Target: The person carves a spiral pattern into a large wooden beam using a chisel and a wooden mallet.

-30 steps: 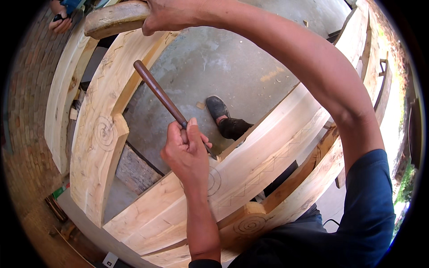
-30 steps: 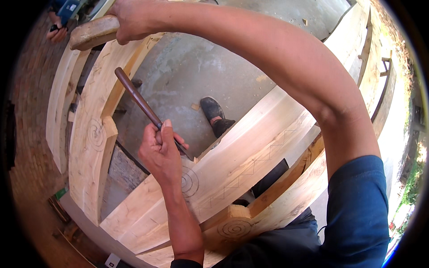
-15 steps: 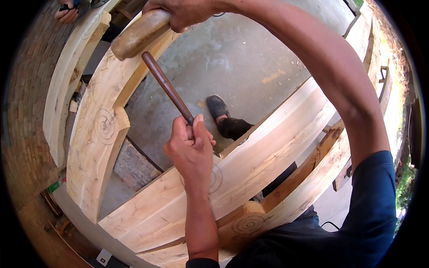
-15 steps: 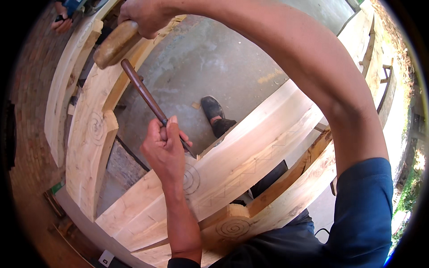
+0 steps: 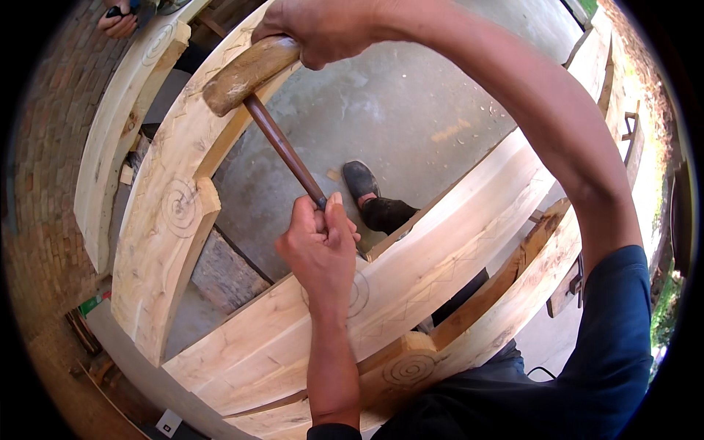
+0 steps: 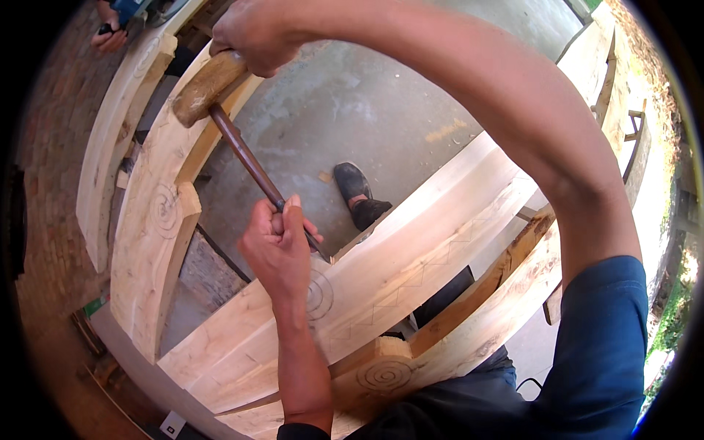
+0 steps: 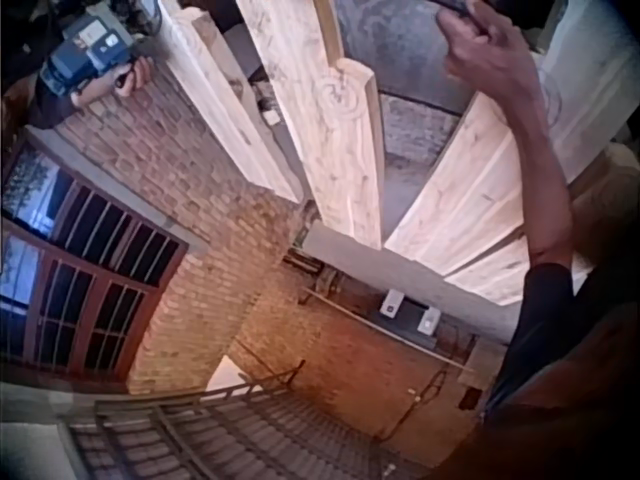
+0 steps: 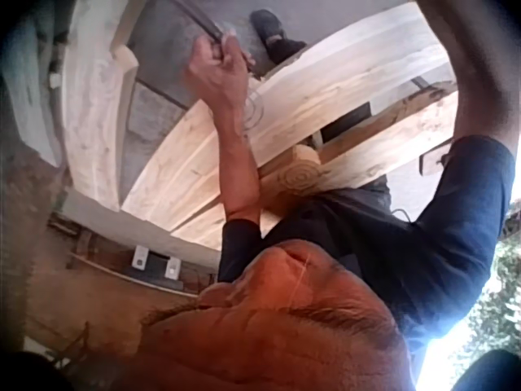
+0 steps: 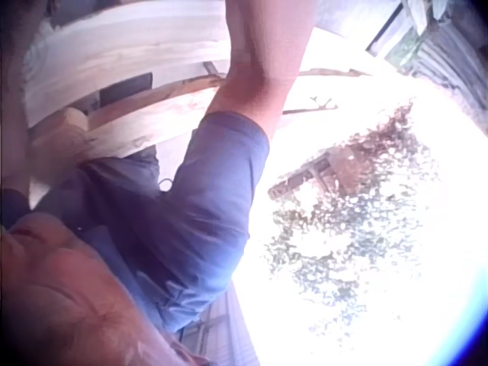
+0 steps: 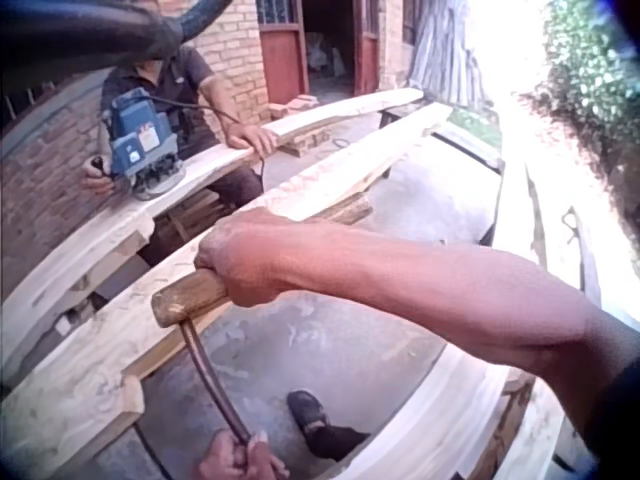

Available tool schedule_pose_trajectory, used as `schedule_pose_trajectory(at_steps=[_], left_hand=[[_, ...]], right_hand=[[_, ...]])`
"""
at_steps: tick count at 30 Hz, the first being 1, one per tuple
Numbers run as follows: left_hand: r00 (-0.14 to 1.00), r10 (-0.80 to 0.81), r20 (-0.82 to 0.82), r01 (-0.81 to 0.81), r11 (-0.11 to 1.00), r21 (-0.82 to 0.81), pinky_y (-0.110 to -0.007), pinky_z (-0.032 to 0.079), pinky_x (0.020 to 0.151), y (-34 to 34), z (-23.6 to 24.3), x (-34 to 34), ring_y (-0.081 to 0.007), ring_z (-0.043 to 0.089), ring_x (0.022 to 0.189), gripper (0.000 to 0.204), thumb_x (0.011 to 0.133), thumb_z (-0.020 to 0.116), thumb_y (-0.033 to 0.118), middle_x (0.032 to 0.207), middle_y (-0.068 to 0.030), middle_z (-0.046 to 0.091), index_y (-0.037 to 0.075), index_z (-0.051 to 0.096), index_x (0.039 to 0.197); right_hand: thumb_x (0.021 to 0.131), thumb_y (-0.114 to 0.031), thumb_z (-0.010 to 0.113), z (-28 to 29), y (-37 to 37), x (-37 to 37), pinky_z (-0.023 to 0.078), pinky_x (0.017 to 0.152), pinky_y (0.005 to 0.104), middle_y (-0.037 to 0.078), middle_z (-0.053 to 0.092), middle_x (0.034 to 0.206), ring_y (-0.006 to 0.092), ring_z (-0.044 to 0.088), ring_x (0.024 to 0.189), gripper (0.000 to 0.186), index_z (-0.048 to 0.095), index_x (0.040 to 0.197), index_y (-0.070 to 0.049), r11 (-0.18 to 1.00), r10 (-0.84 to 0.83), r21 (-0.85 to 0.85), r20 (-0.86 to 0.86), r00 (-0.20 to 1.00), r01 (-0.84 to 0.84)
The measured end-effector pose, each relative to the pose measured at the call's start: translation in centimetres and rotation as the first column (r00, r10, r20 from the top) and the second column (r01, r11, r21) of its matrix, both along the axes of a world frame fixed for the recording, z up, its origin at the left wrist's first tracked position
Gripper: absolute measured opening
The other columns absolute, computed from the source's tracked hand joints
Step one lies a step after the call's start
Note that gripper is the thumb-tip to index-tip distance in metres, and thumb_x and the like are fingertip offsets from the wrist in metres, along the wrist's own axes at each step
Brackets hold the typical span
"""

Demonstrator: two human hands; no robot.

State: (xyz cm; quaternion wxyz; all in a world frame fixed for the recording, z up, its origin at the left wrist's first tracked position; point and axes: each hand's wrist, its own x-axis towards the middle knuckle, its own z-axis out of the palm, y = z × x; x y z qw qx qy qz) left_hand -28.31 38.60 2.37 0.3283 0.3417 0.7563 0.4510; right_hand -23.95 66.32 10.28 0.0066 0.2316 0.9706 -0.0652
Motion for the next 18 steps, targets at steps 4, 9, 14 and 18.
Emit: schedule_pose_trajectory(at_steps=[4,9,14,18], left_hand=[[0.999,-0.050,0.020,0.049,0.998,0.044,-0.026,0.046,0.047,0.8,0.5,0.8,-0.0093,0.062,0.049,0.022,0.103,0.066,0.011,0.059,-0.0057,0.066,-0.002,0.060,0.086],[1.000,-0.018,0.007,0.018,0.999,-0.044,-0.026,0.046,0.047,-0.2,-0.1,-0.3,-0.0092,0.062,0.050,0.023,0.104,0.065,0.013,0.060,-0.0059,0.067,-0.001,0.061,0.087],[0.997,-0.073,0.040,0.074,0.997,-0.022,-0.026,0.047,0.049,0.8,0.4,0.6,-0.0096,0.063,0.051,0.023,0.105,0.065,0.015,0.060,-0.0052,0.066,0.000,0.062,0.088],[0.994,-0.091,0.054,0.093,0.995,-0.034,-0.027,0.050,0.051,0.0,0.2,-0.2,-0.0113,0.064,0.053,0.023,0.106,0.064,0.017,0.063,-0.0062,0.067,0.000,0.061,0.092]], right_hand=[[0.080,-0.009,0.066,0.9,3.5,2.1,0.058,0.090,0.0477,0.019,0.077,0.104,0.0369,0.074,0.105,0.036,0.077,0.114,-0.008,0.893,-0.445,-0.302,-0.481,0.755,0.335],[0.078,-0.008,0.068,1.1,0.1,0.2,0.058,0.091,0.0482,0.019,0.078,0.108,0.0371,0.074,0.107,0.038,0.077,0.114,-0.009,0.999,0.005,-0.046,0.017,1.000,-0.004],[0.075,-0.010,0.069,-0.1,1.6,2.4,0.058,0.090,0.0489,0.023,0.077,0.104,0.0401,0.074,0.102,0.037,0.076,0.111,-0.004,0.967,-0.250,-0.161,-0.418,0.873,0.200],[0.075,-0.009,0.069,0.1,0.2,2.7,0.058,0.089,0.0487,0.022,0.077,0.105,0.0403,0.074,0.102,0.037,0.077,0.111,-0.004,0.997,0.001,-0.079,-0.228,0.974,-0.019]])
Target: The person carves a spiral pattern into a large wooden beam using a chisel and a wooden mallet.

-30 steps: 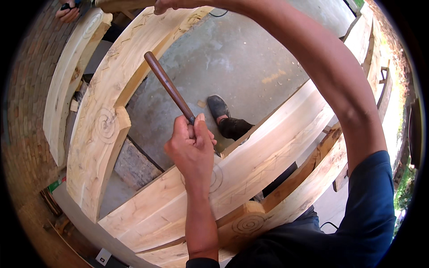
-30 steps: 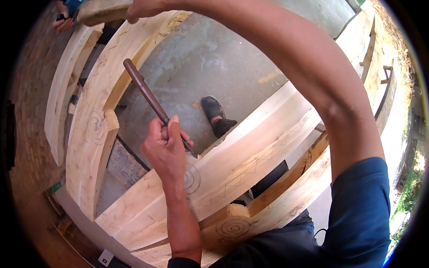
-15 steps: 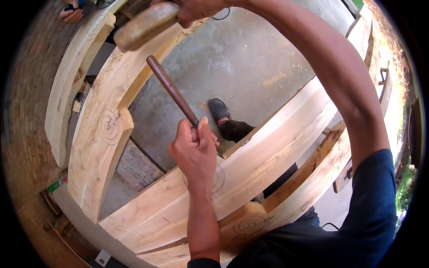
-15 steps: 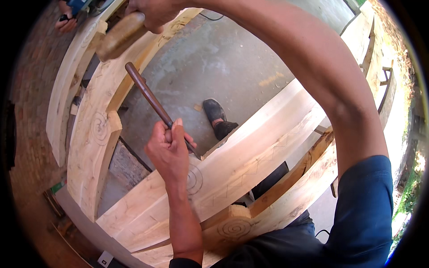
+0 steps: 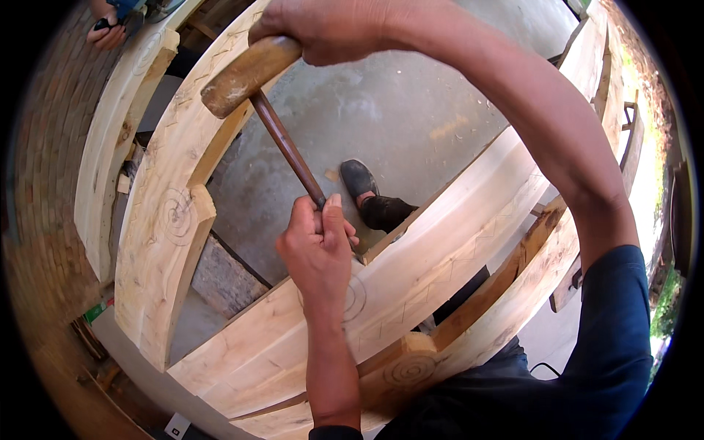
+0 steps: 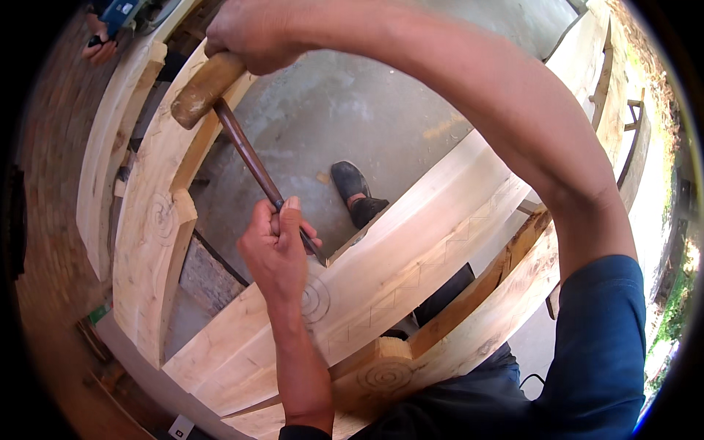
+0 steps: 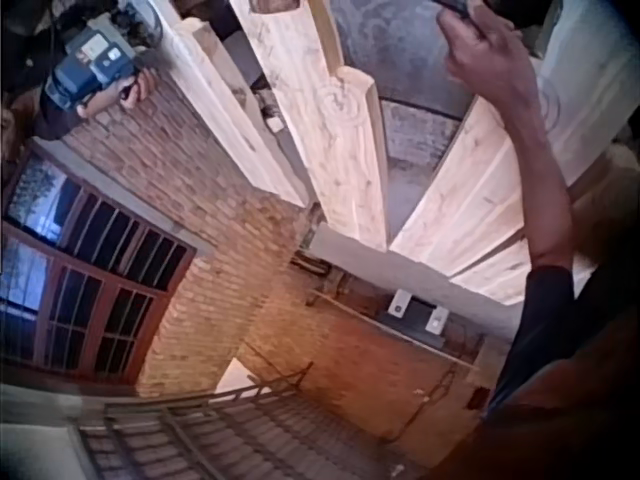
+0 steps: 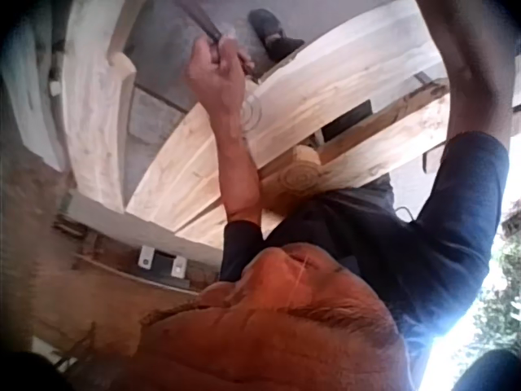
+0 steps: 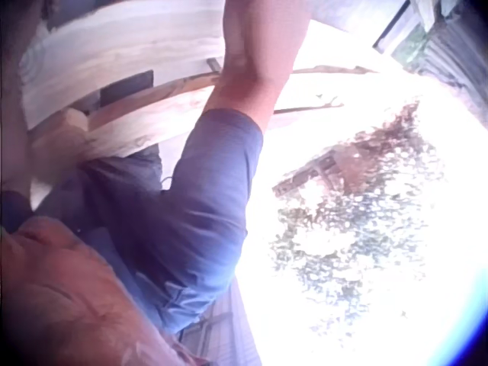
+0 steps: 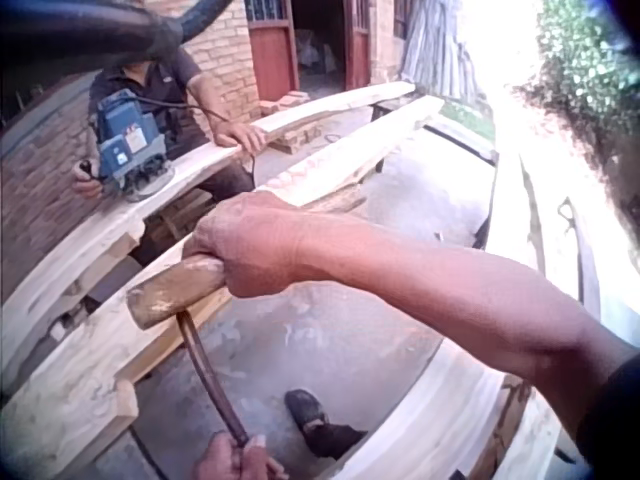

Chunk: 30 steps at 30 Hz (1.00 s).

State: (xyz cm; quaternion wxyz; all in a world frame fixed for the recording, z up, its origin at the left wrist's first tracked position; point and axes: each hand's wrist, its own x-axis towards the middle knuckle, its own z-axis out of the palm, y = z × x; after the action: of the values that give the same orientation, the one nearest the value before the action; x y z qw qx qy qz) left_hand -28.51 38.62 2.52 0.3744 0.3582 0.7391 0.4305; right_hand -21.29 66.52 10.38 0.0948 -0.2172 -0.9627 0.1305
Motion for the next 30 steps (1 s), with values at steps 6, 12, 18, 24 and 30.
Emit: schedule_pose_trajectory(at_steps=[6,12,18,24,30], left_hand=[[0.925,0.203,0.322,-0.306,0.900,0.310,-0.031,0.057,0.056,-0.7,-0.4,-0.2,-0.0140,0.063,0.057,0.027,0.110,0.061,0.027,0.069,-0.0099,0.065,0.001,0.057,0.101],[0.962,0.269,0.047,-0.273,0.951,0.145,-0.026,0.049,0.055,-0.3,-0.4,0.6,-0.0111,0.063,0.056,0.025,0.109,0.065,0.021,0.066,-0.0076,0.068,0.000,0.059,0.097],[0.988,0.149,-0.037,-0.147,0.989,0.032,-0.027,0.049,0.049,0.2,-0.4,0.9,-0.0130,0.064,0.053,0.024,0.108,0.065,0.018,0.065,-0.0078,0.066,-0.001,0.060,0.094],[0.996,0.082,-0.048,-0.083,0.996,-0.031,-0.027,0.047,0.047,0.3,-0.8,0.6,-0.0110,0.063,0.051,0.024,0.107,0.066,0.016,0.062,-0.0067,0.066,-0.003,0.063,0.093],[0.997,0.062,-0.051,-0.064,0.997,-0.040,-0.026,0.047,0.047,0.6,-0.3,0.6,-0.0109,0.063,0.051,0.023,0.106,0.066,0.016,0.062,-0.0052,0.066,-0.002,0.064,0.094]], right_hand=[[0.070,-0.012,0.075,1.6,-2.1,2.4,0.057,0.090,0.0464,0.026,0.076,0.104,0.0399,0.074,0.101,0.052,0.074,0.121,-0.001,0.852,-0.290,-0.518,-0.336,0.896,0.081],[0.073,-0.017,0.081,-5.0,-2.5,1.0,0.061,0.091,0.0424,0.012,0.080,0.109,0.0299,0.076,0.103,0.063,0.075,0.135,-0.018,0.946,-0.259,-0.259,-0.236,0.936,0.196],[0.072,-0.017,0.078,-5.6,-2.9,1.7,0.060,0.093,0.0431,0.014,0.079,0.107,0.0330,0.075,0.103,0.059,0.076,0.131,-0.016,0.950,-0.231,-0.254,-0.190,0.954,0.180],[0.075,-0.018,0.077,-5.7,-1.8,1.7,0.059,0.086,0.0437,0.018,0.078,0.102,0.0332,0.075,0.095,0.052,0.074,0.126,-0.008,0.977,-0.165,-0.179,-0.267,0.950,0.120],[0.071,-0.013,0.070,-2.8,0.2,1.8,0.056,0.096,0.0495,0.027,0.076,0.104,0.0433,0.072,0.104,0.050,0.074,0.119,-0.001,0.953,-0.256,-0.243,-0.314,0.914,0.183]])
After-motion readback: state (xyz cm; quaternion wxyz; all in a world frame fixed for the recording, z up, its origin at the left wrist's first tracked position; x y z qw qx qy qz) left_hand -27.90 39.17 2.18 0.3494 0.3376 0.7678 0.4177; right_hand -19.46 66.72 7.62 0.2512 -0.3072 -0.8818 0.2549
